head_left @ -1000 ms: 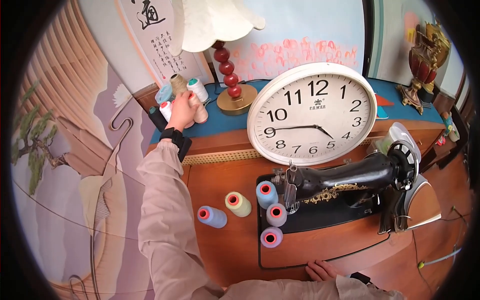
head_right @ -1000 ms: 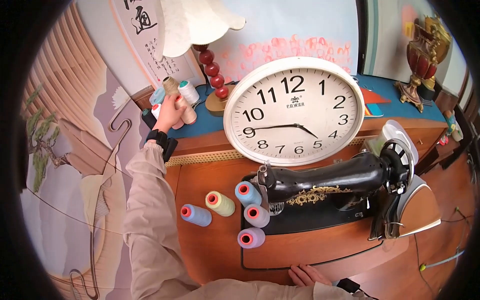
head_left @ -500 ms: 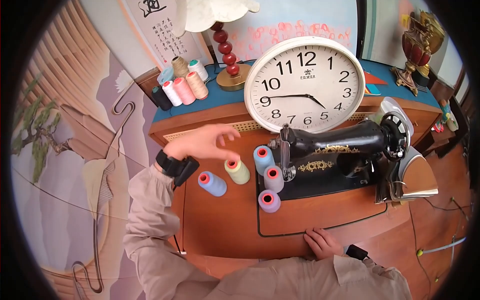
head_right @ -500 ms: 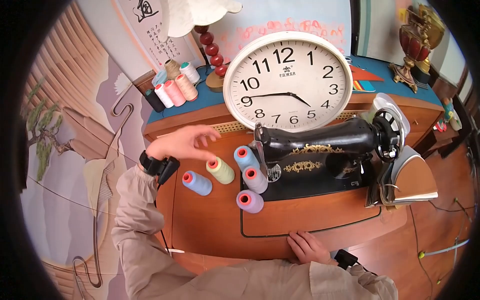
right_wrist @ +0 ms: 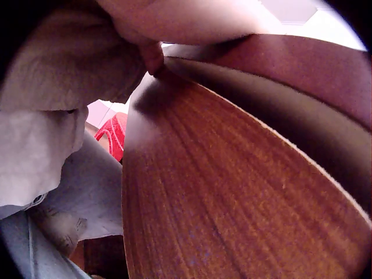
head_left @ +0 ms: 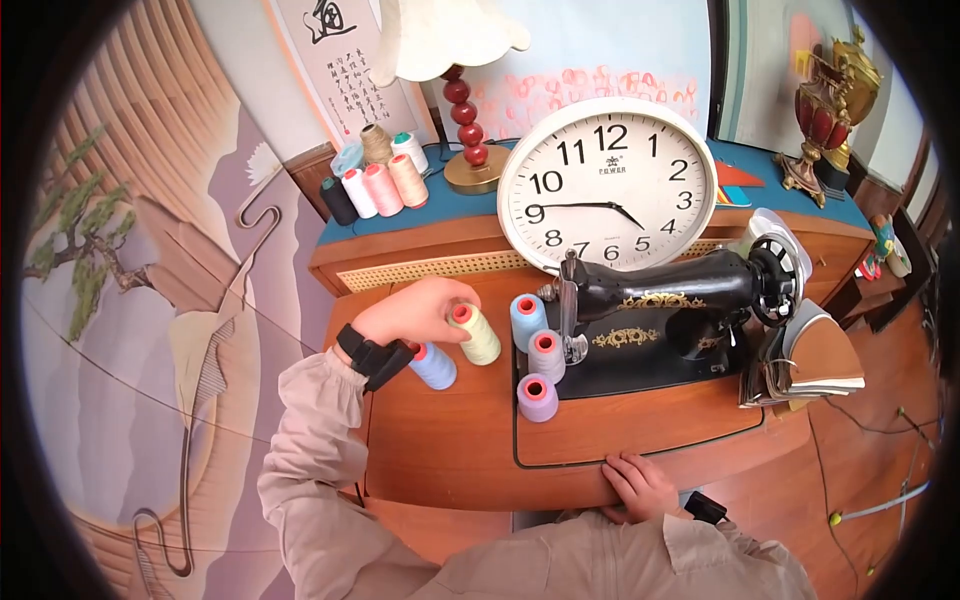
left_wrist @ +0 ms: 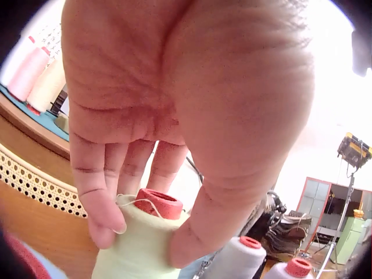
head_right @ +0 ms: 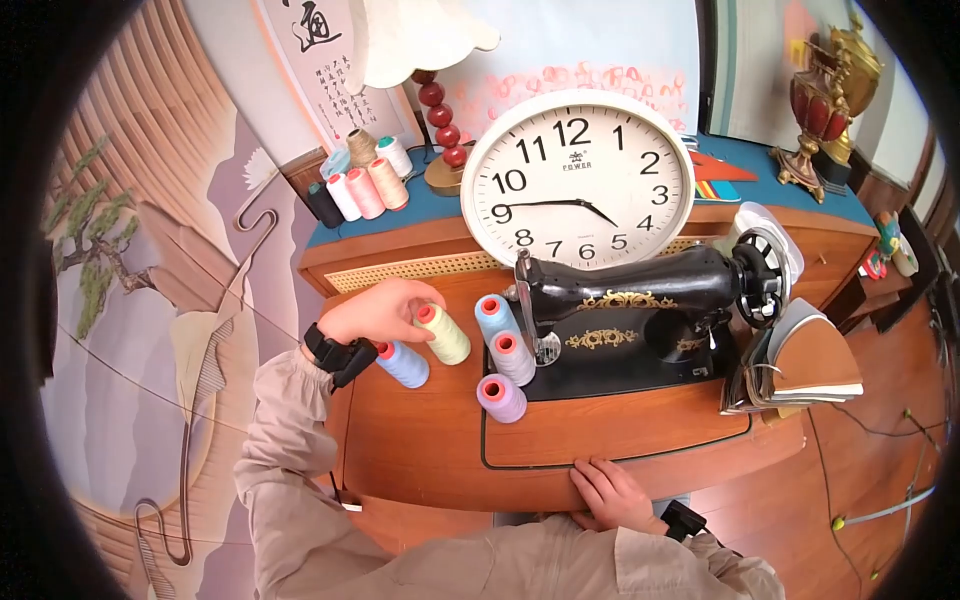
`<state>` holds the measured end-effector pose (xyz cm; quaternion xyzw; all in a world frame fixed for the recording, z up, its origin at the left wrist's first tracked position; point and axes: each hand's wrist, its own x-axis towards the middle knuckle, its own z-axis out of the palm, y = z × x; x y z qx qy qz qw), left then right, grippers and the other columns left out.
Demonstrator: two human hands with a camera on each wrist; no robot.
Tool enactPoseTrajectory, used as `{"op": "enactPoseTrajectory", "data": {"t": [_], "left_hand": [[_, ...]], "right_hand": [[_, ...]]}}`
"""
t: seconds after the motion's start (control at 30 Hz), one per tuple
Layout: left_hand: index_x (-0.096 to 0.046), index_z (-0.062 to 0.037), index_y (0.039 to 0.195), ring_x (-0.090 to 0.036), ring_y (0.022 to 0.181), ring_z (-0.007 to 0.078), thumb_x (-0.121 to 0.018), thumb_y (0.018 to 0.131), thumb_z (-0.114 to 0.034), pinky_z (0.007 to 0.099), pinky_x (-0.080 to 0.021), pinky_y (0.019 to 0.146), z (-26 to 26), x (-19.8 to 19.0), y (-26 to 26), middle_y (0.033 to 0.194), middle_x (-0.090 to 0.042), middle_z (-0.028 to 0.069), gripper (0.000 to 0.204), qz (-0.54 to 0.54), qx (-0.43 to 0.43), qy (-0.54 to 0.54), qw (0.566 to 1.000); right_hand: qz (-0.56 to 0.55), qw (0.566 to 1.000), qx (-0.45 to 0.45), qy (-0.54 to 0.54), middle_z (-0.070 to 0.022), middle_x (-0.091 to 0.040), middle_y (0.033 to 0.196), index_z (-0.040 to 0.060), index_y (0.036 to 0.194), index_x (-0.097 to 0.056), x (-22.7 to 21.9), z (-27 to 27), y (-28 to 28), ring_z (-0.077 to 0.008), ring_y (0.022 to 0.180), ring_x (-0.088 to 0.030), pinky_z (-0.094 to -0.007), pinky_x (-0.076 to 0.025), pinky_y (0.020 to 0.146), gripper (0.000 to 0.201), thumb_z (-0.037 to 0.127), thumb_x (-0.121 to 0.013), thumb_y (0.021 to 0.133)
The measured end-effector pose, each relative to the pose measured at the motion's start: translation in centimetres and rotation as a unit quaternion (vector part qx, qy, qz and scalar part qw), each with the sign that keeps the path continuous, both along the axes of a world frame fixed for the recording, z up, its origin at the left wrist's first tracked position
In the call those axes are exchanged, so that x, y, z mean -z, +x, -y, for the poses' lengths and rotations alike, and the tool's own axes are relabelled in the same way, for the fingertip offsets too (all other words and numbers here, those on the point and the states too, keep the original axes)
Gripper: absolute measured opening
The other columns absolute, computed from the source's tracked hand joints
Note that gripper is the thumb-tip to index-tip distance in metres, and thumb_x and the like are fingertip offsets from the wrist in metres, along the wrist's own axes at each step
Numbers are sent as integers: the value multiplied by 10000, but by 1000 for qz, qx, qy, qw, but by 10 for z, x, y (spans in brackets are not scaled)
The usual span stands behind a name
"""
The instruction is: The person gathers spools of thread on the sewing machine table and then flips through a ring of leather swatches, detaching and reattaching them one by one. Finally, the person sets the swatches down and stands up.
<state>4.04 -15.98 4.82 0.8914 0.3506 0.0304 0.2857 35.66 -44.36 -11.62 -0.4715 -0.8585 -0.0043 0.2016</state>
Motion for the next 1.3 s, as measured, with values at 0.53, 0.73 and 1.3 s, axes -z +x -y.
{"op": "enactPoseTrajectory", "data": {"t": [0.53,0.73,1.3], "left_hand": [[-623,12,1070,-656,875,308,-699,690,-123,348,-508,803,-128,-20,-40,945,-661,191,410,159,-277,268,909],[-605,23,1074,-636,943,376,-684,697,-129,408,-496,835,-198,-8,-16,961,-656,230,414,129,-222,366,894],[-581,-12,1196,-552,762,134,-703,856,-216,267,-464,712,-117,-18,-30,937,-619,62,415,216,-254,272,902]], "right_hand": [[5,999,-1,-53,-107,-572,1281,43,1219,-601,0,2,2,-287,1148,-555,-392,-480,976,488,262,-607,783],[27,997,-8,-69,-88,-577,1274,61,1235,-594,17,6,8,-278,1173,-545,-414,-485,990,419,185,-515,842],[11,999,-17,-42,-110,-573,1299,40,1224,-606,4,1,7,-277,1159,-560,-404,-468,1002,440,157,-516,809]]}}
